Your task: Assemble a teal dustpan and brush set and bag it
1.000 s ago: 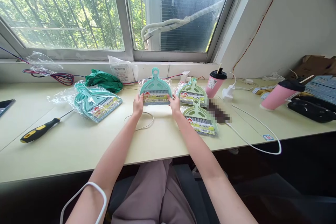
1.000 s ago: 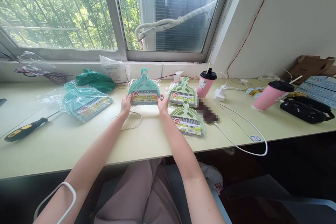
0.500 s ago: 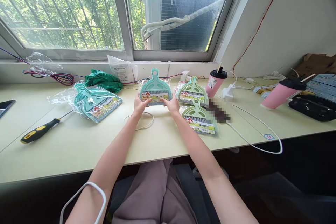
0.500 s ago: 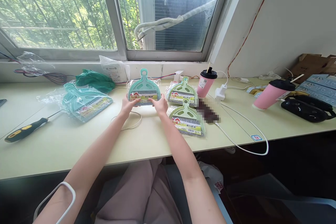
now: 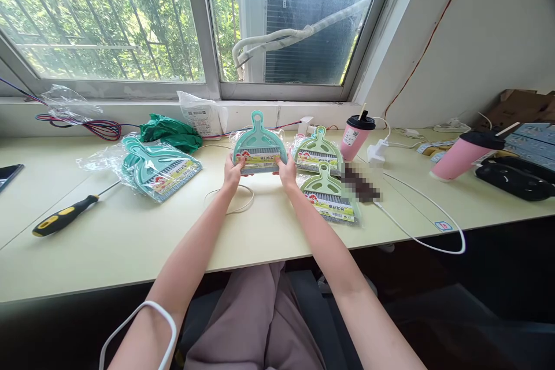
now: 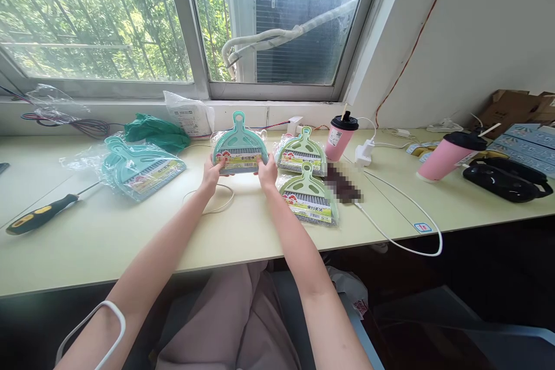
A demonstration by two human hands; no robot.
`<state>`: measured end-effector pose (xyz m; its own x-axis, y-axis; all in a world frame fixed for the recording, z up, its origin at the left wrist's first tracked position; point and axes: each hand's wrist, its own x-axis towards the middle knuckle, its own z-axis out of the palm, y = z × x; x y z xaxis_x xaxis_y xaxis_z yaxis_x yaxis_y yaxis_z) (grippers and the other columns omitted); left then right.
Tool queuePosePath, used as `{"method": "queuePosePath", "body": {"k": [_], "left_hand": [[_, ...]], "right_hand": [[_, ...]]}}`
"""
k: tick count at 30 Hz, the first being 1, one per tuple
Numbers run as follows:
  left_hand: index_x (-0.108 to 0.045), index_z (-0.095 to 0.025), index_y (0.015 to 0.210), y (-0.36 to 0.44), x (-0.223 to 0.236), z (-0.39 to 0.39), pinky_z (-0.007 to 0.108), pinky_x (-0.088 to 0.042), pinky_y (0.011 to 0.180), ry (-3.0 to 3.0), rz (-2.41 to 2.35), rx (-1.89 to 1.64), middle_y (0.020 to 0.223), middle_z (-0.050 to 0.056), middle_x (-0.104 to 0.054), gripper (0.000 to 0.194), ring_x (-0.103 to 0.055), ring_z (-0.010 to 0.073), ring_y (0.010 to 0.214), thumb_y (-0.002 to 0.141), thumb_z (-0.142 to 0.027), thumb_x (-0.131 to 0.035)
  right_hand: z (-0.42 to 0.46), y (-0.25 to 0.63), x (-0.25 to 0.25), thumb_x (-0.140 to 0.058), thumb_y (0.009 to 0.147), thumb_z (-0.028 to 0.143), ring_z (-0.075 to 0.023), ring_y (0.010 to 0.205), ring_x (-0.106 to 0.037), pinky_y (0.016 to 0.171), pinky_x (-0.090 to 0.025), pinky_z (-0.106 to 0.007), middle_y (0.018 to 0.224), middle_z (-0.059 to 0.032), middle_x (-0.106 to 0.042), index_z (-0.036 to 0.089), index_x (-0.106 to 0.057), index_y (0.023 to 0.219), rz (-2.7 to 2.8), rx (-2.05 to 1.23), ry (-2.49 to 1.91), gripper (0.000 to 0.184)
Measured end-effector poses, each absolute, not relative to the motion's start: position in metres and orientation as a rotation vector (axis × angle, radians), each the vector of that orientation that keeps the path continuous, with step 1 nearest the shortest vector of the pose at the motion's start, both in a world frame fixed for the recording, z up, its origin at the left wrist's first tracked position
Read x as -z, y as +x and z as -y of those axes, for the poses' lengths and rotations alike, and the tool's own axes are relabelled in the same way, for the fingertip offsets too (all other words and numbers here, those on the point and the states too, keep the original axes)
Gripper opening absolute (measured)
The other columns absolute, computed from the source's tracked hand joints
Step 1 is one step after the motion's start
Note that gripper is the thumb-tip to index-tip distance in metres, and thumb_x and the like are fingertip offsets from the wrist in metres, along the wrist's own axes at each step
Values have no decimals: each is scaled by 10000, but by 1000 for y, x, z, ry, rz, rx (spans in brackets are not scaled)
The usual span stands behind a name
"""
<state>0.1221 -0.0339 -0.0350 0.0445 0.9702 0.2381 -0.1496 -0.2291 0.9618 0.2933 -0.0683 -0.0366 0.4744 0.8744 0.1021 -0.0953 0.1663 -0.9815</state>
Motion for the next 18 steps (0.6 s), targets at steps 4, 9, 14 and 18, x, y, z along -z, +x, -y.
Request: {"method": "queuePosePath", "body": {"k": [4,9,14,18], "left_hand": [[-461,-199,956,122,37,32,222,-450,388,1263,-941,-1424,841,48,-683,453,-652,147,504,853,-634,-535],[-470,-197,944,120,38,30,209,-445,402,1243,-957,-1450,817,45,-676,505,-649,136,519,844,-690,-509],[-472,-195,925,118,41,25,212,-458,415,1215,-994,-1451,790,42,-666,476,-632,128,506,846,-661,-533],[-497,-196,982,115,40,20,242,-514,484,1092,-1067,-1482,850,63,-683,493,-668,151,577,864,-675,-501]], "right_hand": [[64,294,40,-585,860,565,-167,823,-678,660,-587,-269,986,-44,-664,215,-633,1015,853,-744,-1215,386],[62,292,41,-505,872,664,-138,759,-687,641,-577,-234,952,-29,-658,213,-638,1011,863,-745,-1229,490],[68,292,34,-472,897,670,-131,675,-699,629,-573,-235,980,-46,-698,211,-606,1138,871,-871,-1179,536],[77,291,25,-501,905,646,-171,699,-725,640,-590,-290,1096,-84,-727,226,-557,1214,913,-1061,-1024,525]]}}
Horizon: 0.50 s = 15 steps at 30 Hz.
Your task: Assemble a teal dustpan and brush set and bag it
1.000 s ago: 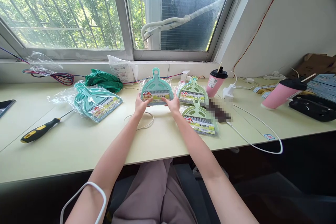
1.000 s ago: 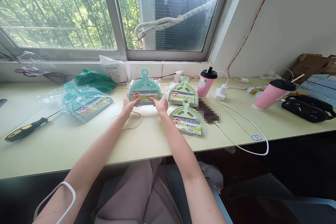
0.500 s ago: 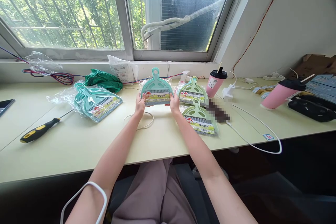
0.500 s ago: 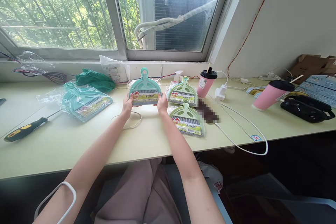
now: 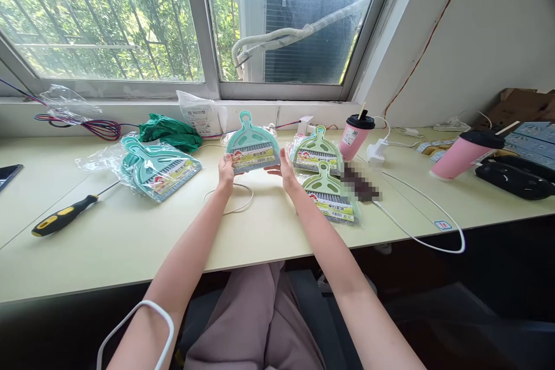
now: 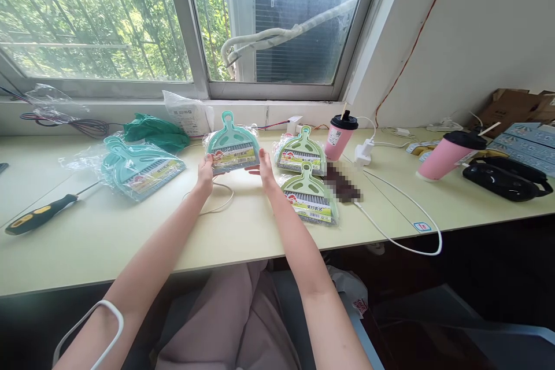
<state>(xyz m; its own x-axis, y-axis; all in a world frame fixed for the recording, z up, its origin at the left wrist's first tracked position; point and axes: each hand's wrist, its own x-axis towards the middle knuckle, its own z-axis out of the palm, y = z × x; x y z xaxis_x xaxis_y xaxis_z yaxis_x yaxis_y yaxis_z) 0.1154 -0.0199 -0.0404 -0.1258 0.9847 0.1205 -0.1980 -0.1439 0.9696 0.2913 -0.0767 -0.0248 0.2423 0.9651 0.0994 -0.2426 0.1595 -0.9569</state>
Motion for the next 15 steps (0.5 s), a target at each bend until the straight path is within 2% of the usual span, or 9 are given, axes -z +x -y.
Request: {"method": "queuePosePath", "body": {"k": [2,5,10,15], "left_hand": [[-512,-203,1040,113,40,16,278,-547,539,1025,-1089,-1471,914,76,-693,501,-687,165,610,868,-673,-504],[-536,-200,1089,109,44,11,315,-572,605,985,-1075,-1409,990,106,-702,533,-708,183,679,862,-682,-516],[-583,-192,1077,110,53,7,313,-587,628,1037,-1007,-1271,1043,133,-716,587,-718,212,812,804,-712,-580],[-614,-187,1135,109,47,10,365,-591,648,1014,-951,-1107,954,156,-732,742,-737,263,756,789,-822,-450]], "right_hand": [[80,289,23,-603,874,592,-187,750,-738,665,-595,-308,1129,-83,-733,227,-585,1159,966,-1155,-1023,464],[82,283,25,-697,840,496,-201,783,-749,678,-592,-310,1075,-80,-762,212,-642,1063,1095,-1323,-1059,365],[80,275,35,-721,846,395,-191,675,-739,687,-607,-337,905,-85,-775,172,-677,971,978,-1370,-1067,259],[72,281,42,-634,905,219,-164,649,-722,669,-620,-295,779,-64,-755,150,-664,873,674,-1349,-1049,82]]}}
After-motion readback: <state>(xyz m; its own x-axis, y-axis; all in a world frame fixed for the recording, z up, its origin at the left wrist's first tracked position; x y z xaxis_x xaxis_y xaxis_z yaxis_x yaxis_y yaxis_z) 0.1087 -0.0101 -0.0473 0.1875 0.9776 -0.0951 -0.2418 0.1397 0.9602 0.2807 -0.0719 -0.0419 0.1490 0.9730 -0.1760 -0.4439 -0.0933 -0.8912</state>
